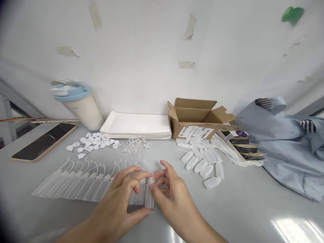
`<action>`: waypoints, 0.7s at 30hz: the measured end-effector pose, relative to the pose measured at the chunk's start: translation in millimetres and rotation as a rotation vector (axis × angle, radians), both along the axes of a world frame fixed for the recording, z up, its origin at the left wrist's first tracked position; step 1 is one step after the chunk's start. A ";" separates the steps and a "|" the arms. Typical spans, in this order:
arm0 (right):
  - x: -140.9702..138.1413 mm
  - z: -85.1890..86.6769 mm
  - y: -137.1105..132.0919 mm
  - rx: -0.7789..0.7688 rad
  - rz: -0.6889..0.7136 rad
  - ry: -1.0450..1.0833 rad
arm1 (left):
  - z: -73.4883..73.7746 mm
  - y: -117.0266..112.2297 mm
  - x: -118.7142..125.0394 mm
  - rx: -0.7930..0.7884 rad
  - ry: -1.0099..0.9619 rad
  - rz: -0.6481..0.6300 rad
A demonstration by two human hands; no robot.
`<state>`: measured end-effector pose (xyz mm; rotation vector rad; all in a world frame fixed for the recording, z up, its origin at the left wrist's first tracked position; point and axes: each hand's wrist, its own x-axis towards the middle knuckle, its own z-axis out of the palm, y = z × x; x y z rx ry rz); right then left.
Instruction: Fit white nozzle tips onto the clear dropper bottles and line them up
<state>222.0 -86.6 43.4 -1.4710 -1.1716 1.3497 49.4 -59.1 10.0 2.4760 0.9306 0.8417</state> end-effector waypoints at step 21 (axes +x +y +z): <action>2.0 -16.4 -0.7 0.075 0.094 -0.281 | -5.9 2.9 2.8 0.029 0.087 0.022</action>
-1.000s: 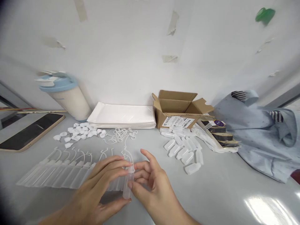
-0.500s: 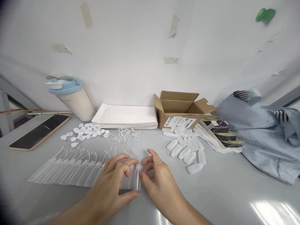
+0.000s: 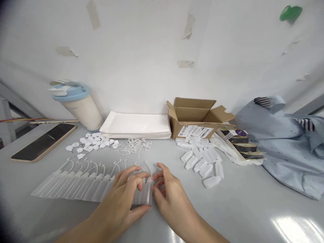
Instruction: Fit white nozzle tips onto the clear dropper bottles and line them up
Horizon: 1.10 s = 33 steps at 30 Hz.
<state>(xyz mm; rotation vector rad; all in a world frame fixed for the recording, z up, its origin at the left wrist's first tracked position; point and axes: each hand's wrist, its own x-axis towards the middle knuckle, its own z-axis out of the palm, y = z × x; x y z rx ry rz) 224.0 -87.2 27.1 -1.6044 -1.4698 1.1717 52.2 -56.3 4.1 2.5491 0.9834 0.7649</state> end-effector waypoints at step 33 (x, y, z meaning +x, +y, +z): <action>2.3 -3.7 0.5 0.015 0.007 -0.053 | 0.7 3.5 -8.3 -0.057 -0.014 0.044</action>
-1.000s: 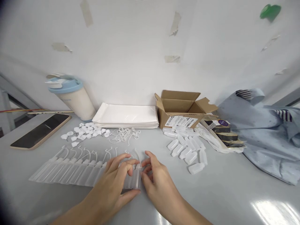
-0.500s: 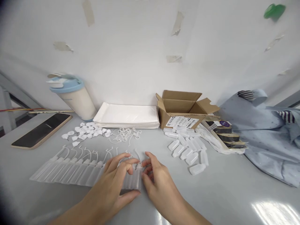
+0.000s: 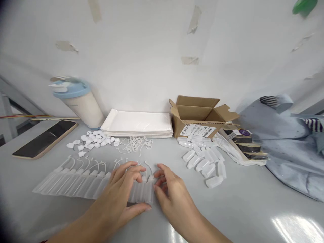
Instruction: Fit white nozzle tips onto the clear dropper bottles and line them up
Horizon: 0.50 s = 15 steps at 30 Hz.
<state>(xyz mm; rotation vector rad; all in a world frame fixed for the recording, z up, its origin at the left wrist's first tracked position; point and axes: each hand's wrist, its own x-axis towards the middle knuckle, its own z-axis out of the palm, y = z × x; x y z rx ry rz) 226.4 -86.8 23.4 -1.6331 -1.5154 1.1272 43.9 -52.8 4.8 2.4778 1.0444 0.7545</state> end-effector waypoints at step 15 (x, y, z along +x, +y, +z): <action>2.6 4.1 1.2 -0.016 0.022 -0.056 | 22.6 23.4 -20.1 -0.136 -0.085 0.153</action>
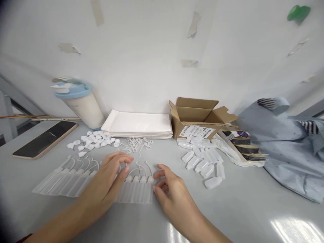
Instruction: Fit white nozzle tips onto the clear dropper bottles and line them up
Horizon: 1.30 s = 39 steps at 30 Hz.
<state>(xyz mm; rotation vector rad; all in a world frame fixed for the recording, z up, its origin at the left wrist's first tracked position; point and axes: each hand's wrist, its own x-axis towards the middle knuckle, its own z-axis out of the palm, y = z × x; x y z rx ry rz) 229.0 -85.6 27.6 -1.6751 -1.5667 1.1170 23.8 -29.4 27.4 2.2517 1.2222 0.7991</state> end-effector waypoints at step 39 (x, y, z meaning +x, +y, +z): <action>64.9 -4.8 37.2 0.355 0.153 -1.135 | -6.0 37.1 -21.1 0.003 0.139 -0.012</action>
